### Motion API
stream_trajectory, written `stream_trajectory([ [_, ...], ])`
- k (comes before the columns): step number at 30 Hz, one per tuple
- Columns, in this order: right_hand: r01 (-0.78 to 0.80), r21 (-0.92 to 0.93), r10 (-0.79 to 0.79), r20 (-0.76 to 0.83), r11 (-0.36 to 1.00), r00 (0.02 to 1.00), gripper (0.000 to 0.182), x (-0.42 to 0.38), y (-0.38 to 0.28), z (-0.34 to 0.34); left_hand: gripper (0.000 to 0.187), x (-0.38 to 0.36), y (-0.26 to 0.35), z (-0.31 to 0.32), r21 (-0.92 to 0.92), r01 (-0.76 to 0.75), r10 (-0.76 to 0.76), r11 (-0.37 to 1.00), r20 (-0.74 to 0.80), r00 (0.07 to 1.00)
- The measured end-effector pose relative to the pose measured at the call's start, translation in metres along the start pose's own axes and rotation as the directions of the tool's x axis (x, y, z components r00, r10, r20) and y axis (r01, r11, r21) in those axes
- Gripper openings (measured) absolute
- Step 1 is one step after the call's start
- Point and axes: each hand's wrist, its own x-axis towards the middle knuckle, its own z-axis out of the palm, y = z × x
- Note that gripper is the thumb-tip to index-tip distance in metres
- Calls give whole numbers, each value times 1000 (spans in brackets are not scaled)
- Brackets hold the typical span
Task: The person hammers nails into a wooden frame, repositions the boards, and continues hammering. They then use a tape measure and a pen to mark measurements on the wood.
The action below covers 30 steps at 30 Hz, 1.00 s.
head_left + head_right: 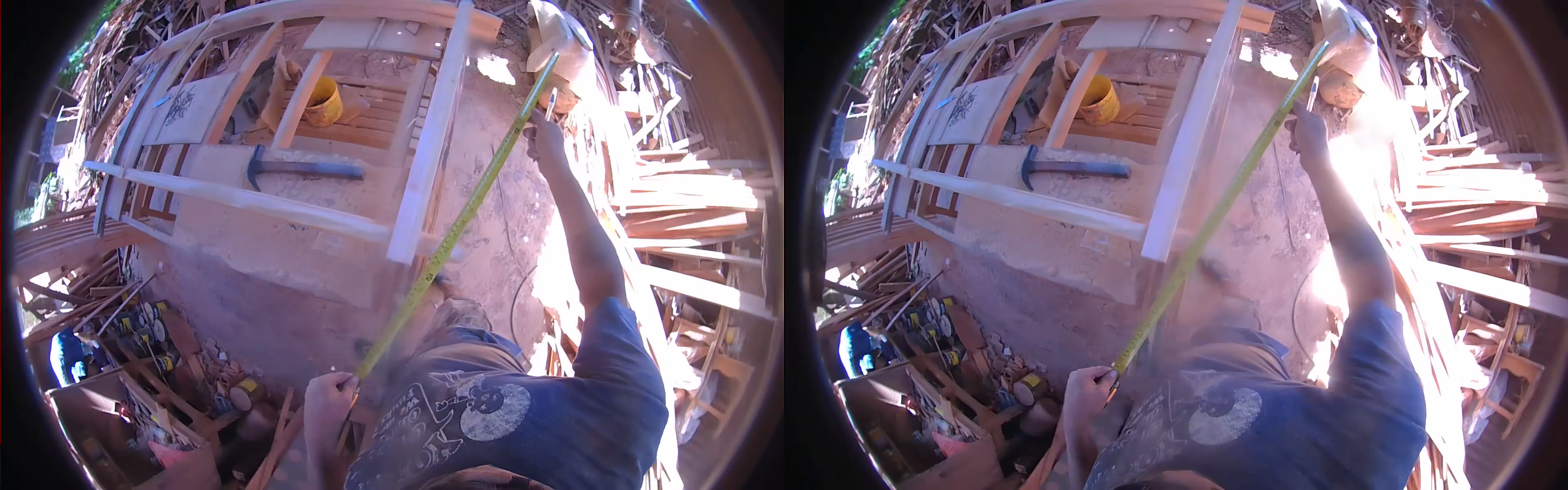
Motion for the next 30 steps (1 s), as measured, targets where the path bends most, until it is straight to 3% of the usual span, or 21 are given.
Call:
stream_trajectory([
  [4, -36, -7, 37, 138, 999, 990, 27, 105, 5, 21, 20, 24, 60, 24, -5, 46, -46, 999, -79, 996],
  [7, -37, -117, 60, 198, 992, 978, 24, 163, 2, 51, 21, 38, 90, 39, -18, 103, -104, 995, -84, 991],
  [11, 73, -332, -24, 150, 940, 988, 23, 221, 8, 82, 23, 57, 126, 47, -40, 168, -171, 985, -85, 982],
  [15, 144, -449, -77, 164, 882, 983, 28, 246, -3, 100, 24, 69, 149, 56, -54, 191, -196, 980, -137, 971],
  [21, 139, -541, -68, 150, 829, 986, 36, 254, -12, 103, 27, 75, 171, 49, -164, 290, -300, 943, -38, 953],
  [27, 204, -516, -113, 202, 832, 973, 38, 257, -6, 105, 26, 75, 140, 59, -67, 121, -130, 990, -155, 979],
  [30, 172, -541, -92, 171, 823, 981, 35, 268, -6, 107, 29, 76, 162, 46, -168, 231, -247, 958, -82, 965],
])
